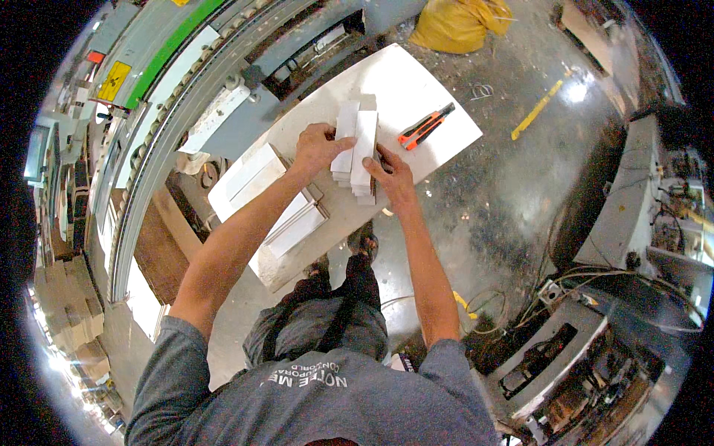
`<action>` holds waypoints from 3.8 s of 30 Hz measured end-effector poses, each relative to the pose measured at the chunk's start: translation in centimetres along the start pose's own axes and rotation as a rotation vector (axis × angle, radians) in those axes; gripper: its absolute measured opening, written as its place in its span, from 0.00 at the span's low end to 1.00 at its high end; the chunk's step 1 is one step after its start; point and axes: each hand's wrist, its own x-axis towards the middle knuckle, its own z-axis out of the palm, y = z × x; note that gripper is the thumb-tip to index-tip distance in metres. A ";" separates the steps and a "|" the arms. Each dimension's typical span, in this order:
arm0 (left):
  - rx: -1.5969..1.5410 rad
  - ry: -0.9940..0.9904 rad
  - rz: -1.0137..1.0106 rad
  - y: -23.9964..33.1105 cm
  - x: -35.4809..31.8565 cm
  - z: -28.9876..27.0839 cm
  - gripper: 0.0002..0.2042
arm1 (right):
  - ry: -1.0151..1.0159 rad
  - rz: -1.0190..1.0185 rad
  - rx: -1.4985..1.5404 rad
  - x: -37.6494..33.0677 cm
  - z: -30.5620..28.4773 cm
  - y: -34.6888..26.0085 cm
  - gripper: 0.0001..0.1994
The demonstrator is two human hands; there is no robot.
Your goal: The person places wood panels one by one into an edge-banding machine, which applies a black edging strip to each piece.
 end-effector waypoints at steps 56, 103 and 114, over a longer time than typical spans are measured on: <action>-0.068 0.886 0.106 -48.4 -23.0 -50.9 0.22 | -0.537 -0.058 0.406 -7.7 73.2 -11.3 0.27; 0.076 0.752 0.117 -63.9 2.0 -62.1 0.09 | -0.402 -0.157 0.188 11.6 93.1 -10.1 0.22; 0.102 0.668 0.048 -59.7 5.7 -60.8 0.09 | -0.357 -0.058 0.198 15.3 89.9 -12.0 0.10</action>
